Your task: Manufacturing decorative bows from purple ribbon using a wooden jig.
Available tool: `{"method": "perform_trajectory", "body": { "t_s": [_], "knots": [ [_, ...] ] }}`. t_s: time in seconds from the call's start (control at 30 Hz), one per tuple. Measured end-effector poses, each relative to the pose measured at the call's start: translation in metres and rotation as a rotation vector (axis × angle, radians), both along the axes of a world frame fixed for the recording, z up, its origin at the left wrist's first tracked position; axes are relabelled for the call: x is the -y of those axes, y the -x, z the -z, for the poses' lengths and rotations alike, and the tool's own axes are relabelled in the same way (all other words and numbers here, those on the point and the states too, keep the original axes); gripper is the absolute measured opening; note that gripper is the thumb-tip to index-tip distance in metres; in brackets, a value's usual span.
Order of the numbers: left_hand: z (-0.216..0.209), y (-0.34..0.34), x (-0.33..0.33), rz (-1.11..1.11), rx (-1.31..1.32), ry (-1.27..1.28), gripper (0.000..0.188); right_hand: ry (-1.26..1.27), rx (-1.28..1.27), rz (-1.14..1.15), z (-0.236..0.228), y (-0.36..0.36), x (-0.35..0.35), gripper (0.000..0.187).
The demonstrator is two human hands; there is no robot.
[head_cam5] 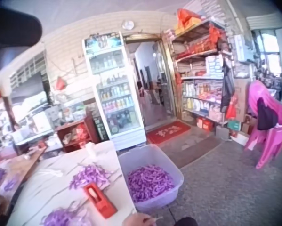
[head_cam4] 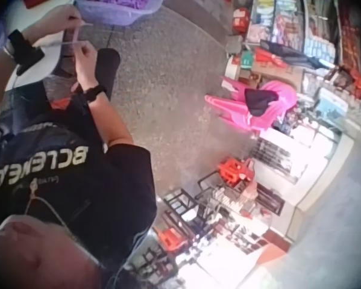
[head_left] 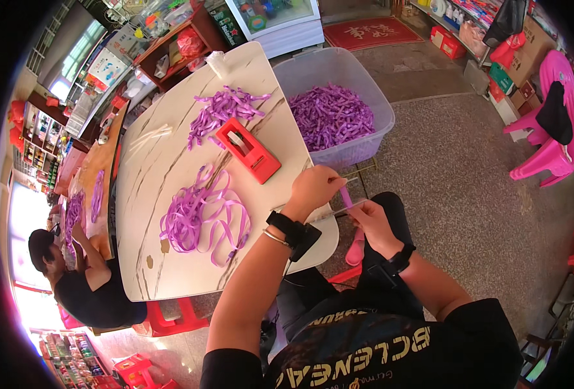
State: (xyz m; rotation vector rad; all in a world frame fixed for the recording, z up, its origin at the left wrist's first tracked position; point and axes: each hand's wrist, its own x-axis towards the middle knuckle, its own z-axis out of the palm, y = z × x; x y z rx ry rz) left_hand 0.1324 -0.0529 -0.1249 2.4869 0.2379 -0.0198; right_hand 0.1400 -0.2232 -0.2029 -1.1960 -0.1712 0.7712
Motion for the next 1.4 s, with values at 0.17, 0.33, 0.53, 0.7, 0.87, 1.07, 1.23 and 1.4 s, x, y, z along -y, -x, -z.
{"method": "perform_trajectory", "body": {
  "t_s": [0.17, 0.33, 0.53, 0.7, 0.87, 1.07, 1.23, 1.4],
  "knots": [
    [0.002, -0.002, -0.001, -0.002, -0.046, -0.016, 0.023, -0.062, -0.089, 0.017, -0.007, 0.001, 0.003, 0.010],
    [0.000, -0.001, -0.003, 0.024, -0.048, 0.002, 0.023, 0.003, -0.132, -0.064, -0.015, -0.002, 0.006, 0.011],
    [-0.016, 0.030, 0.015, -0.076, 0.180, 0.313, 0.027, 0.035, -0.167, -0.177, -0.020, -0.007, 0.012, 0.014],
    [-0.022, 0.088, 0.049, -0.196, -0.136, 1.000, 0.045, 0.082, -0.104, -0.231, -0.031, -0.010, 0.016, 0.015],
    [-0.011, 0.100, 0.070, -0.317, -0.225, 1.432, 0.054, 0.063, -0.103, -0.261, -0.032, -0.012, 0.016, 0.016],
    [0.001, 0.083, 0.069, -0.322, -0.224, 2.055, 0.044, 0.068, -0.147, -0.274, -0.032, -0.018, 0.017, 0.018],
    [0.017, 0.086, 0.058, -0.116, -0.155, 2.278, 0.025, 0.290, 0.155, -0.591, -0.069, -0.045, 0.020, 0.042],
    [0.020, 0.093, 0.053, -0.088, -0.180, 2.399, 0.020, 0.173, 0.627, -0.548, -0.120, -0.066, -0.058, 0.031]
  ]
}}
